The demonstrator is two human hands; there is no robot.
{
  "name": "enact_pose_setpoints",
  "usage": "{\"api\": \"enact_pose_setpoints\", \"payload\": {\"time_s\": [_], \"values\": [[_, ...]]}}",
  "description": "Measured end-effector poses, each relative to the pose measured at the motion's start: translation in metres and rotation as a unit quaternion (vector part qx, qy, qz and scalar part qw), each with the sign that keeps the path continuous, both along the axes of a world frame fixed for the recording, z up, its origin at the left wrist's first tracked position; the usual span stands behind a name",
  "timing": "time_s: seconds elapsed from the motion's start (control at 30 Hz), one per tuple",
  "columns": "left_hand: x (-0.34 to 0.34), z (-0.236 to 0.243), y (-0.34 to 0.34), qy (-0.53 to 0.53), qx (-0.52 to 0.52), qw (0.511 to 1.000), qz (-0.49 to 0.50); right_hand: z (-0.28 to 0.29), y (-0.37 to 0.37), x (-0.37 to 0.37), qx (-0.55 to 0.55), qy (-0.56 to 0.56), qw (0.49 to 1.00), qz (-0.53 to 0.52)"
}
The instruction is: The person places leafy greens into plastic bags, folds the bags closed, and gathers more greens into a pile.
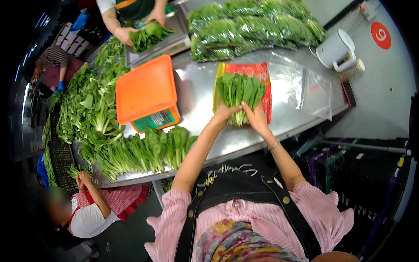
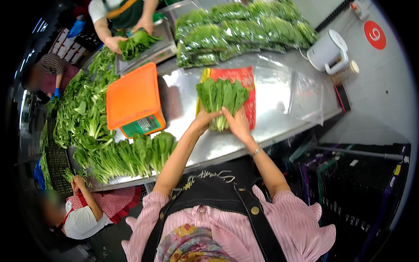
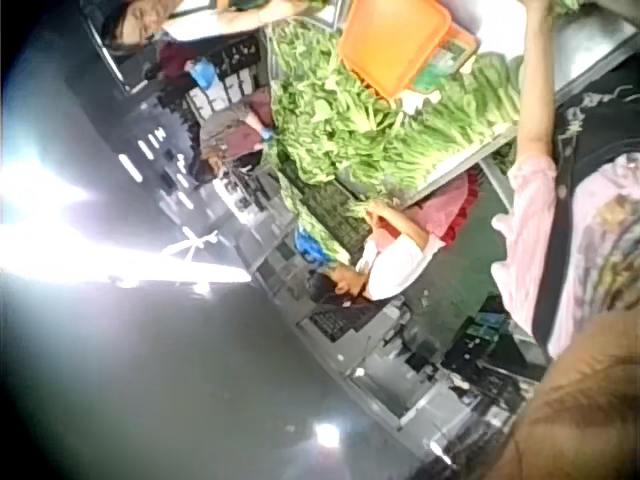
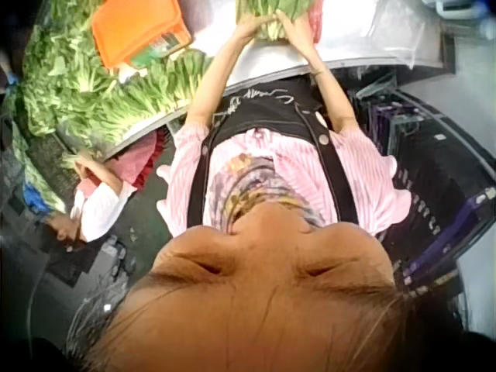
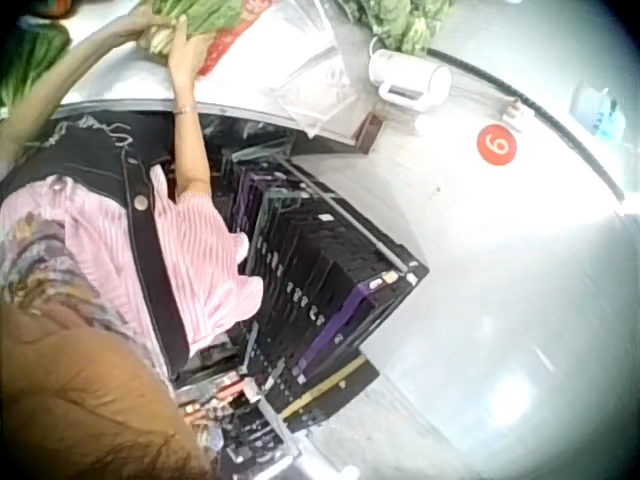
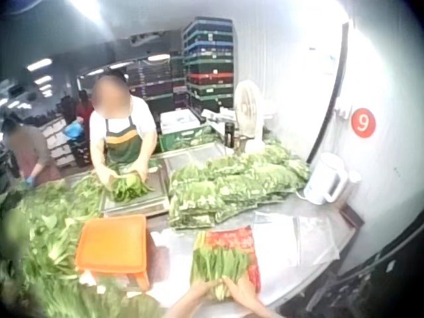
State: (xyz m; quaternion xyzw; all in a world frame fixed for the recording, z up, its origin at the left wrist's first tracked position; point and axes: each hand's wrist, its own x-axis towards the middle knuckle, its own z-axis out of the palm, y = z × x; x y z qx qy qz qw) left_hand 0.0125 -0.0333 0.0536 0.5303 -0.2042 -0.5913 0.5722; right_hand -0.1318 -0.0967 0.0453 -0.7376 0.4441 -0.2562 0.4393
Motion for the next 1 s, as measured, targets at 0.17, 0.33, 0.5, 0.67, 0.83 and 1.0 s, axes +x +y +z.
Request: {"api": "enact_pose_setpoints", "payload": {"time_s": [0.17, 0.33, 0.5, 0.67, 0.83, 1.0], "values": [[-0.036, -0.03, -0.01, 0.076, -0.027, 0.989, 0.12, -0.017, -0.03, -0.026, 0.046, 0.144, 0.988, -0.009], [-0.034, -0.049, -0.007, 0.006, -0.011, 0.972, 0.234, -0.004, -0.031, -0.023, 0.057, 0.206, 0.977, -0.006], [-0.016, -0.045, -0.007, -0.197, 0.076, 0.97, 0.122, 0.0, -0.03, -0.022, 0.015, 0.219, 0.976, 0.012], [0.003, -0.029, -0.01, 0.025, 0.114, 0.983, 0.142, -0.007, -0.031, -0.025, -0.005, 0.218, 0.976, 0.019], [-0.014, -0.025, -0.024, 0.085, 0.09, 0.961, 0.247, -0.011, -0.028, -0.02, 0.012, 0.183, 0.983, 0.024], [-0.004, -0.011, -0.012, -0.036, 0.033, 0.989, 0.138, -0.009, -0.007, -0.009, 0.03, 0.107, 0.993, 0.029]]}}
